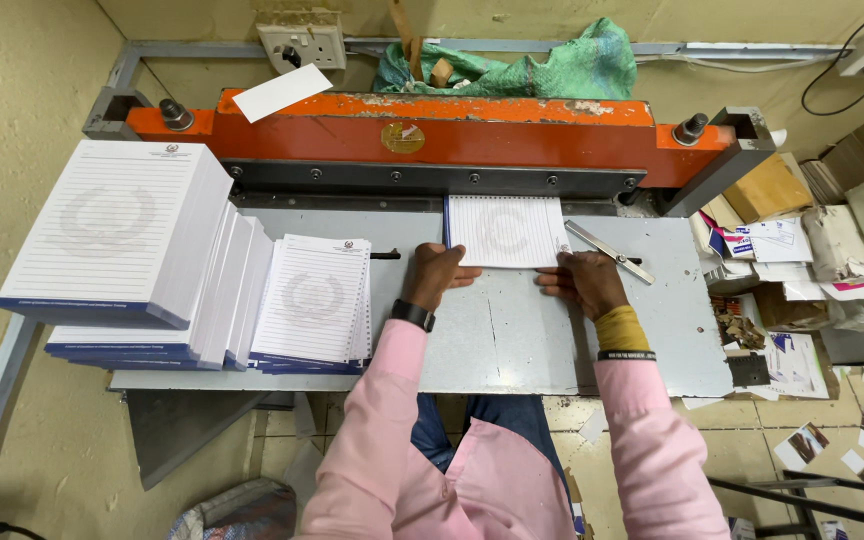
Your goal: The person places stacks of lined paper into a red industrial binding machine to secure the spiral binding. They repeatedly pick up stacks, align them under the machine's press, and then remove the bound notebooks to place them on a growing pile on the table.
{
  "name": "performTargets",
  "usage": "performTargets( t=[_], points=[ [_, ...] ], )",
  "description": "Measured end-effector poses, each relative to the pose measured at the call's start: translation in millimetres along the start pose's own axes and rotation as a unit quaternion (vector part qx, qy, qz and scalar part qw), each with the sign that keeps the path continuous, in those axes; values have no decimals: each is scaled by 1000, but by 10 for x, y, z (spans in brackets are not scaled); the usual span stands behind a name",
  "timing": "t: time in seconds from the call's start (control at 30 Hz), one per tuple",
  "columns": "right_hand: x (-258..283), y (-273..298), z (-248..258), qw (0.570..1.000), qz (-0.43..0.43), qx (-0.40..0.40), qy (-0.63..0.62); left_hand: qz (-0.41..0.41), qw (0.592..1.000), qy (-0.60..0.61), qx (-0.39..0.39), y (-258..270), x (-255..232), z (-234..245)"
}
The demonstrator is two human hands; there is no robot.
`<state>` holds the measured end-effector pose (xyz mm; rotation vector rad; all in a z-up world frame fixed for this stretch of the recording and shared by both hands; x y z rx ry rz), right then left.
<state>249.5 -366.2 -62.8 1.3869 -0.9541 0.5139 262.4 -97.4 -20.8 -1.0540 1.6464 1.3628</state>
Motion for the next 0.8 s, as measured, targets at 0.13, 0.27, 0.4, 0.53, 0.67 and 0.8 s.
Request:
performTargets(
  t=[0.13,0.27,0.4,0.53,0.67,0.8],
  points=[
    [-303,212,167,998,64,6,-10,-76,996,28,28,99,512,88],
    [-541,652,397,992,124,12,-11,-154,986,58,33,383,752,137],
    [-405,1266,391,985,172,16,-16,-211,975,34,53,954,328,65],
    [-331,1553,410,975,220,32,-19,-217,974,-32,56,1272,94,13],
    [-295,1722,412,974,226,7,1,-229,971,-18,60,1350,106,37],
    [-265,1789,377,970,242,19,2,-238,970,-18,51,1438,119,88]
  ],
)
Point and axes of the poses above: each hand's wrist, its own y-axis away from the middle knuckle, its own z-axis out of the back of the hand, x = y × z, the point moved 6 cm from there along -y, towards the middle knuckle, and after that the axes turned 7 degrees about -z, right-handed, at the moved point
